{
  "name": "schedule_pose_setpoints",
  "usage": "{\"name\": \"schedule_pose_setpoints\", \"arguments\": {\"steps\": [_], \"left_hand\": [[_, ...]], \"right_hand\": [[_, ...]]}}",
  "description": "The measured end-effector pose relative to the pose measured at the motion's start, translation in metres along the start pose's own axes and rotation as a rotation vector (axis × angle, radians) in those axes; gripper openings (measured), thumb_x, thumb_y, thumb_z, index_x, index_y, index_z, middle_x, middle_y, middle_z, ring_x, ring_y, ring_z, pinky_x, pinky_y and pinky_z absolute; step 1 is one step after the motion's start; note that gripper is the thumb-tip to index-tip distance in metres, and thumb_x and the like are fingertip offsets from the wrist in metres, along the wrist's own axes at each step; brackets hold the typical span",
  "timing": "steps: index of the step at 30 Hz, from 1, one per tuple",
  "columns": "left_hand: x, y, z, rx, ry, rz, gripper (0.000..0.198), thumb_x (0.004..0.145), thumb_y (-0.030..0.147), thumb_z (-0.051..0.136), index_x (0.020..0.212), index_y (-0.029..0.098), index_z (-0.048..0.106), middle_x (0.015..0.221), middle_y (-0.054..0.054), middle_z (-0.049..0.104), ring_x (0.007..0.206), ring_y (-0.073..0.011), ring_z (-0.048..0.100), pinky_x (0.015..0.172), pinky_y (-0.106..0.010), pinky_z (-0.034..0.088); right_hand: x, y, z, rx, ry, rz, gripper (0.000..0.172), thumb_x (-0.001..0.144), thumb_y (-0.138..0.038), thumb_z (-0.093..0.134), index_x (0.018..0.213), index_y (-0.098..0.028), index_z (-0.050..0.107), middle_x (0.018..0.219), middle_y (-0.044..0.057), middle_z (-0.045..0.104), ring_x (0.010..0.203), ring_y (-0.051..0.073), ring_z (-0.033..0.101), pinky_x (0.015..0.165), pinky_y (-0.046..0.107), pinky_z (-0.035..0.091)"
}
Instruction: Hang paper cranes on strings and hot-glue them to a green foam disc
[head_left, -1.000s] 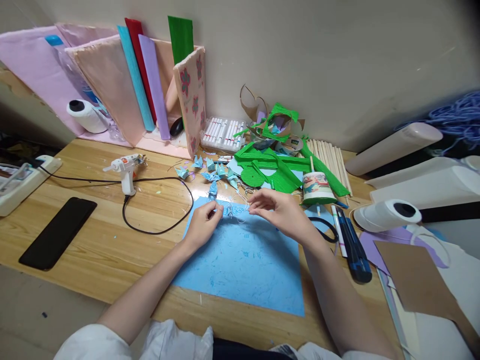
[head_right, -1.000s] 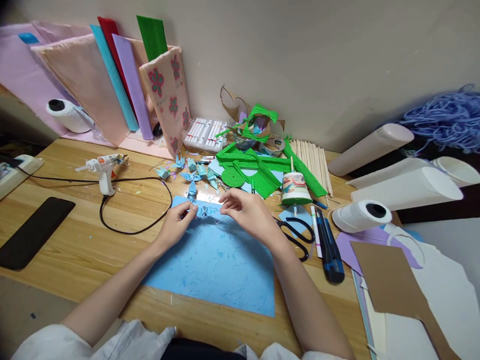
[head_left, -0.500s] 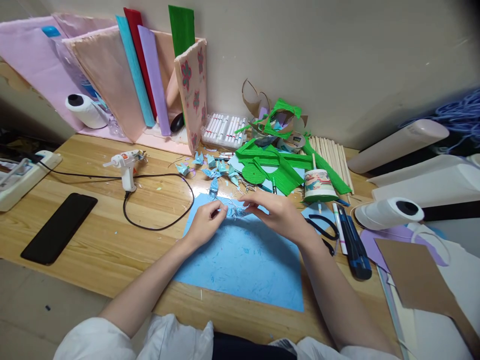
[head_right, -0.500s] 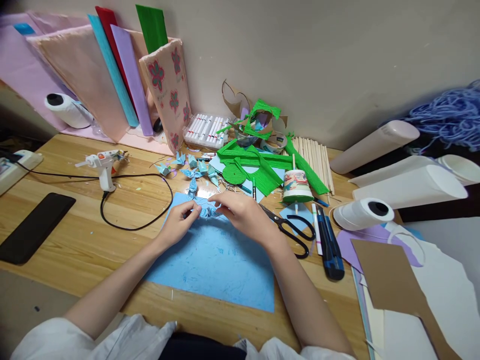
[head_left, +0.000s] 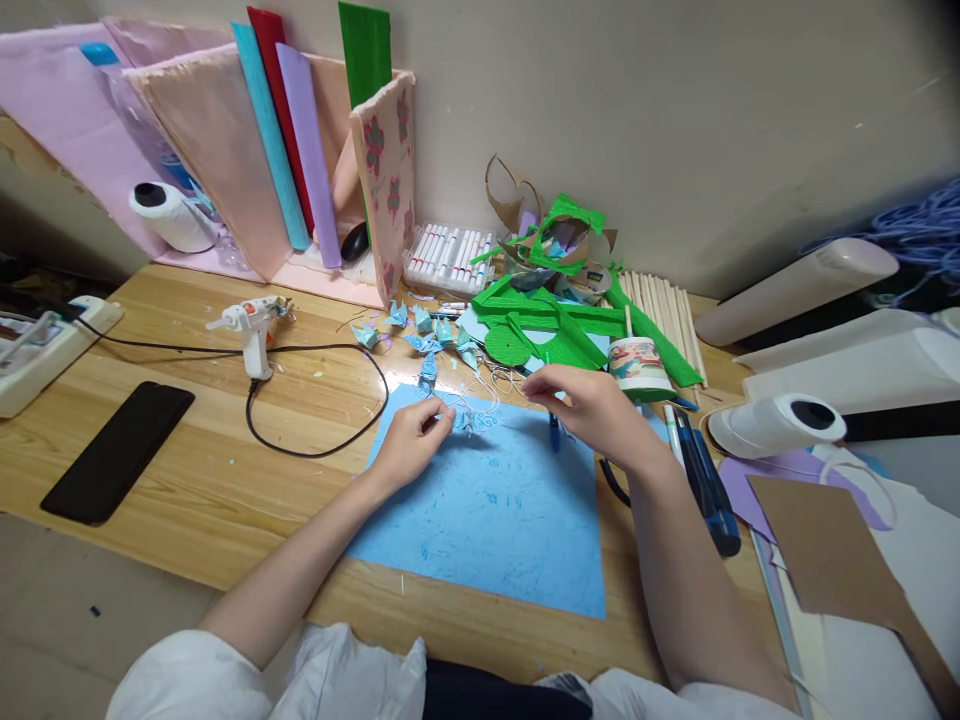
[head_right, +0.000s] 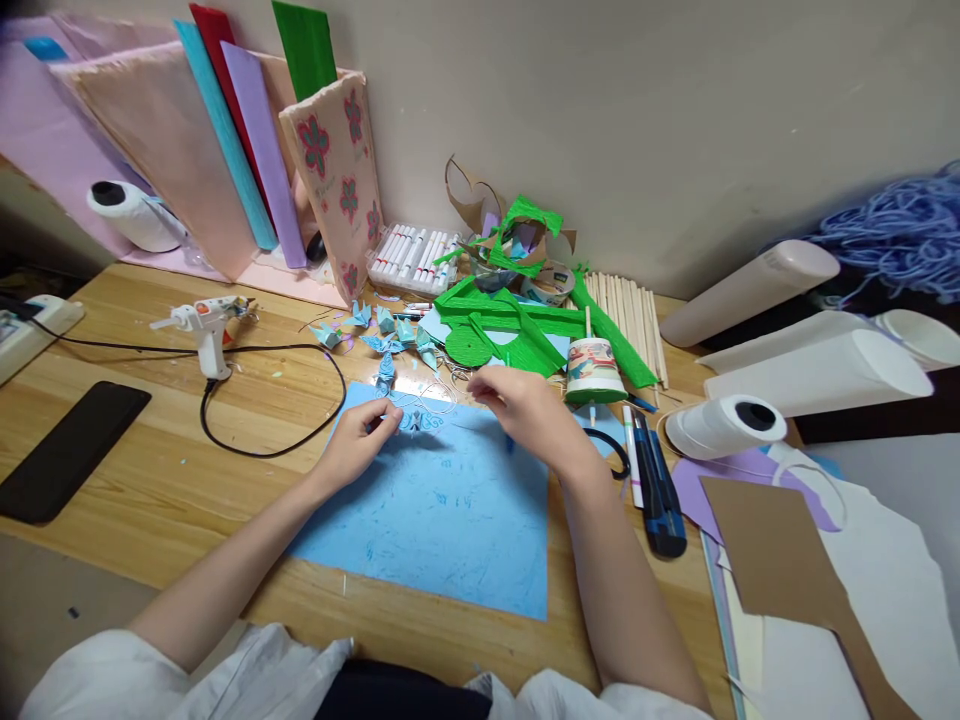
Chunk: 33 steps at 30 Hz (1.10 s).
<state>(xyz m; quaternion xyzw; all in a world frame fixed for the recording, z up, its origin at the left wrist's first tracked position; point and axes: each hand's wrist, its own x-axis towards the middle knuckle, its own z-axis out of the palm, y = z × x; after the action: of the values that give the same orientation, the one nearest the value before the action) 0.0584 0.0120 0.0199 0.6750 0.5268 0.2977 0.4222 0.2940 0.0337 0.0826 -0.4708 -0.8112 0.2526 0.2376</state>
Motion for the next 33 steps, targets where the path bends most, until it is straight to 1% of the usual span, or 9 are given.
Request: {"name": "schedule_pose_setpoints", "arguments": {"steps": [2, 4, 6, 9, 13, 22, 29, 33], "left_hand": [[0.0, 0.0, 0.0, -0.001, -0.003, -0.003, 0.035, 0.087, 0.039, 0.04, 0.061, 0.017, 0.045, 0.059, 0.003, 0.042, 0.058, -0.0101, 0.039, 0.057, -0.023, 0.029], [0.0, 0.001, 0.001, -0.003, -0.013, -0.007, 0.035, 0.087, 0.039, 0.04, 0.061, 0.016, 0.046, 0.06, 0.003, 0.043, 0.059, -0.0104, 0.04, 0.057, -0.023, 0.029], [0.0, 0.002, 0.001, -0.01, -0.022, -0.011, 0.035, 0.087, 0.039, 0.04, 0.062, 0.016, 0.046, 0.06, 0.002, 0.044, 0.059, -0.0106, 0.04, 0.057, -0.023, 0.03], [0.0, 0.004, 0.001, -0.021, -0.027, -0.015, 0.035, 0.087, 0.039, 0.041, 0.061, 0.016, 0.046, 0.06, 0.002, 0.044, 0.059, -0.0106, 0.04, 0.057, -0.023, 0.03], [-0.001, 0.004, 0.001, -0.04, -0.03, -0.02, 0.035, 0.086, 0.04, 0.041, 0.061, 0.017, 0.046, 0.059, 0.002, 0.043, 0.059, -0.0106, 0.039, 0.056, -0.023, 0.03], [-0.002, 0.007, 0.0, -0.055, -0.043, -0.021, 0.036, 0.086, 0.041, 0.04, 0.06, 0.017, 0.044, 0.059, 0.003, 0.042, 0.059, -0.0105, 0.039, 0.057, -0.023, 0.03], [-0.002, 0.007, 0.001, -0.048, -0.063, -0.026, 0.036, 0.086, 0.042, 0.04, 0.062, 0.017, 0.046, 0.06, 0.002, 0.044, 0.06, -0.0111, 0.04, 0.057, -0.023, 0.031], [-0.002, 0.006, 0.002, -0.06, -0.058, -0.014, 0.035, 0.086, 0.04, 0.041, 0.061, 0.017, 0.046, 0.06, 0.002, 0.045, 0.059, -0.0105, 0.041, 0.057, -0.023, 0.031]], "right_hand": [[-0.001, 0.0, -0.005, -0.031, 0.055, 0.026, 0.011, 0.082, -0.016, 0.05, 0.083, -0.02, 0.06, 0.081, 0.004, 0.066, 0.075, 0.018, 0.062, 0.066, 0.03, 0.047], [-0.001, -0.003, -0.005, 0.009, 0.074, 0.033, 0.01, 0.081, -0.016, 0.052, 0.084, -0.021, 0.059, 0.081, 0.003, 0.066, 0.077, 0.018, 0.061, 0.068, 0.03, 0.047], [0.0, -0.008, -0.001, 0.108, 0.044, 0.029, 0.008, 0.08, -0.016, 0.053, 0.085, -0.021, 0.058, 0.082, 0.002, 0.065, 0.078, 0.017, 0.061, 0.071, 0.03, 0.047], [0.005, -0.015, 0.012, 0.264, -0.028, 0.013, 0.006, 0.079, -0.017, 0.056, 0.083, -0.021, 0.056, 0.082, 0.002, 0.065, 0.079, 0.016, 0.06, 0.075, 0.03, 0.047], [0.009, -0.018, 0.026, 0.361, -0.059, 0.008, 0.006, 0.078, -0.015, 0.057, 0.082, -0.02, 0.055, 0.081, 0.001, 0.063, 0.079, 0.014, 0.059, 0.077, 0.03, 0.047], [0.01, -0.016, 0.032, 0.375, -0.082, 0.03, 0.007, 0.078, -0.016, 0.057, 0.084, -0.02, 0.054, 0.083, 0.001, 0.062, 0.08, 0.014, 0.059, 0.078, 0.03, 0.048], [0.009, -0.016, 0.033, 0.343, -0.092, 0.005, 0.011, 0.078, -0.015, 0.056, 0.088, -0.019, 0.055, 0.086, 0.002, 0.063, 0.083, 0.015, 0.059, 0.079, 0.03, 0.048], [0.009, -0.016, 0.032, 0.333, -0.119, -0.004, 0.011, 0.078, -0.014, 0.055, 0.088, -0.019, 0.055, 0.087, 0.002, 0.063, 0.083, 0.015, 0.059, 0.08, 0.03, 0.048]]}}
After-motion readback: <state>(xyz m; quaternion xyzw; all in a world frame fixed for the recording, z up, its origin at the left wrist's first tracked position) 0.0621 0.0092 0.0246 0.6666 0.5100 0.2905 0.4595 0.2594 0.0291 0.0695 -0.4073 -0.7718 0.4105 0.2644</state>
